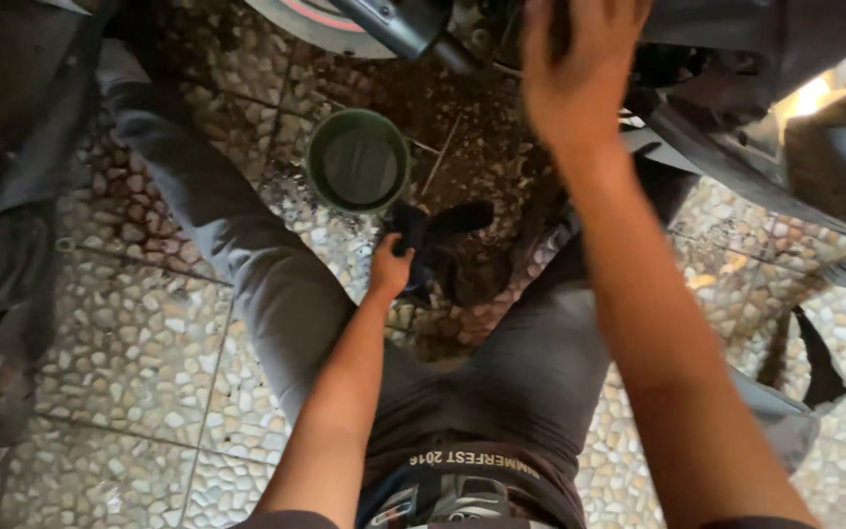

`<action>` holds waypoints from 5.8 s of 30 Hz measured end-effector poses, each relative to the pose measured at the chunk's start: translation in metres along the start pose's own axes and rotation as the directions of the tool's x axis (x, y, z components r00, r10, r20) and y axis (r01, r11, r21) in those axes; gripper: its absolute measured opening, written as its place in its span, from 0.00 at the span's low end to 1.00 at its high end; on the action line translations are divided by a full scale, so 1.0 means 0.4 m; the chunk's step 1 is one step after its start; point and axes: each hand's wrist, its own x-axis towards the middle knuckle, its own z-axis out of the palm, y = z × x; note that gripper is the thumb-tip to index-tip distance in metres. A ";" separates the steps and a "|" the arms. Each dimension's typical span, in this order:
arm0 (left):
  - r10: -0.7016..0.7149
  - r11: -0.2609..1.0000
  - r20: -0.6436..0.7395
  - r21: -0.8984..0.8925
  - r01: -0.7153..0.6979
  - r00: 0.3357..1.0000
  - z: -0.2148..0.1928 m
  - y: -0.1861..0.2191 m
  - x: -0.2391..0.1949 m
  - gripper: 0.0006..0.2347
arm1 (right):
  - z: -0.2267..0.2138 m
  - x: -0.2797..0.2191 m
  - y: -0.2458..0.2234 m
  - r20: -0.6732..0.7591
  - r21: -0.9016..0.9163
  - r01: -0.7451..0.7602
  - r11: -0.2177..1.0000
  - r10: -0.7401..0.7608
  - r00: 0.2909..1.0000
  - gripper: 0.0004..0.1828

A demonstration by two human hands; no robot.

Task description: The person sits on the floor beside a scooter and uses a T-handle socket wrench to loosen and tighten bolts on the scooter's lower engine area. They reposition the wrench repeatedly, work on different fasteners, and handle small parts near a green bucket on the floor.

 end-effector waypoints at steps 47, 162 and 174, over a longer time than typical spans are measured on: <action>-0.139 0.956 0.109 -0.245 0.163 0.984 -0.060 0.120 0.037 0.11 | 0.894 -0.591 0.284 0.786 -0.375 -0.161 0.913 0.405 0.467 0.15; 0.367 0.903 0.543 -0.404 -0.149 0.755 -0.368 0.915 -0.007 0.20 | 0.169 -0.567 -0.362 0.571 0.746 -0.536 -0.395 0.794 0.210 0.18; 0.343 0.890 0.163 -0.371 -0.265 0.925 -0.342 0.969 -0.171 0.14 | 0.100 -0.520 -0.369 0.223 0.505 -0.685 0.525 0.687 0.691 0.14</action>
